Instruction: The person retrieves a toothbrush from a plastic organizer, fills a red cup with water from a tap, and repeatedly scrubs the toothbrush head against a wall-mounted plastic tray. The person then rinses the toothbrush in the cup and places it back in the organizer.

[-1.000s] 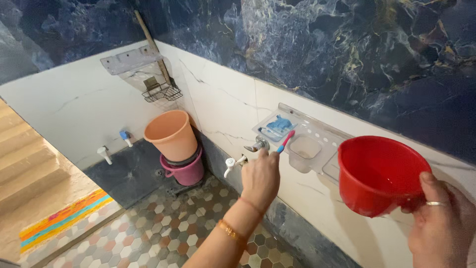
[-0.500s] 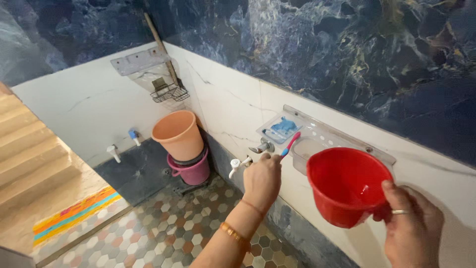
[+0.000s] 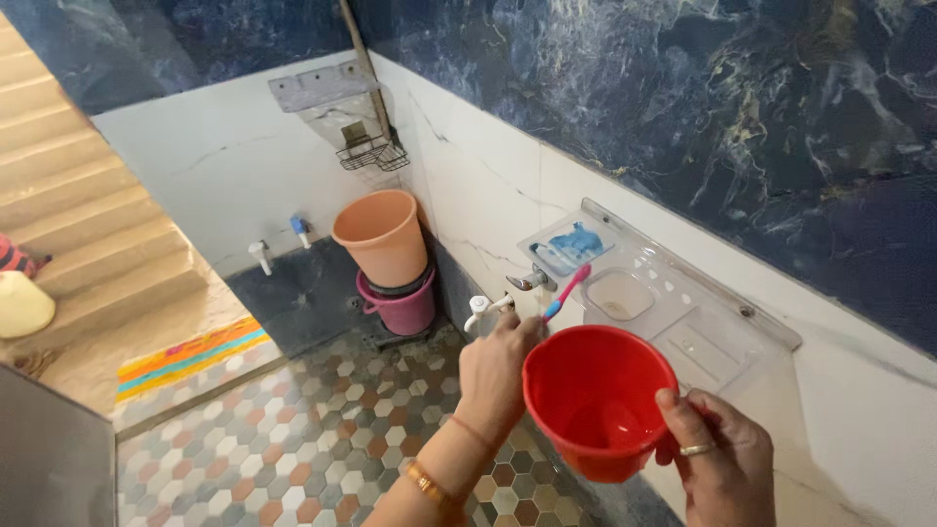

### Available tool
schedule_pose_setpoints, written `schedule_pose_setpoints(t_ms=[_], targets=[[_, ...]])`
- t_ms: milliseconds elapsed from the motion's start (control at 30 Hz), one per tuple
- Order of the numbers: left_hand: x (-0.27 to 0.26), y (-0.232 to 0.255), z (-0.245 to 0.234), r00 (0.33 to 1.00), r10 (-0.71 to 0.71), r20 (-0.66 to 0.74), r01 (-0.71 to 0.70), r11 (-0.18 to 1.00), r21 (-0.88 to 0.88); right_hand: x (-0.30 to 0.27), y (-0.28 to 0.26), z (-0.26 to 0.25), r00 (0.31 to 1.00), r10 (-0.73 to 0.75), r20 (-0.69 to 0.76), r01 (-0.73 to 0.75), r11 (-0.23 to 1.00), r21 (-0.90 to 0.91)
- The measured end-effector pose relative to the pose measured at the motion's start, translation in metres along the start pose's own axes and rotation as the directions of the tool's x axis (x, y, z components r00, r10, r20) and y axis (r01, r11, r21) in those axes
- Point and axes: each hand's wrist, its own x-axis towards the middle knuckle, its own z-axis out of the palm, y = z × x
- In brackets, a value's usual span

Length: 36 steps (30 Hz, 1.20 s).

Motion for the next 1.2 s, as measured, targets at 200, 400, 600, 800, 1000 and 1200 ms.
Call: schedule_pose_setpoints(t_ms=[200, 400, 600, 800, 1000, 1200], targets=[[-0.004, -0.041, 0.001, 0.984, -0.087, -0.157, 0.113, 0.979, 0.167, 0.016, 0.031, -0.007, 0.996, 0.083, -0.012, -0.084, 0.982, -0.169], [0.007, -0.069, 0.011, 0.997, -0.013, -0.07, 0.016, 0.999, 0.034, 0.026, 0.051, 0.025, 0.996, 0.091, -0.006, -0.091, 0.987, -0.132], [0.028, -0.125, -0.001, 0.976, 0.114, -0.185, -0.128, 0.99, -0.062, 0.027, 0.052, 0.095, 0.976, 0.117, -0.186, -0.178, 0.917, -0.356], [0.054, -0.175, 0.0, 0.965, 0.259, -0.033, -0.261, 0.953, -0.152, 0.035, 0.055, 0.145, 0.928, 0.108, -0.357, -0.165, 0.977, -0.135], [0.097, -0.224, -0.023, 0.99, 0.097, -0.106, -0.123, 0.954, -0.274, 0.04, 0.082, 0.153, 0.902, -0.039, -0.43, -0.115, 0.938, -0.327], [0.09, -0.231, -0.072, 0.93, 0.213, 0.3, -0.023, 0.847, -0.532, 0.055, 0.084, 0.186, 0.908, -0.141, -0.395, -0.013, 0.932, -0.362]])
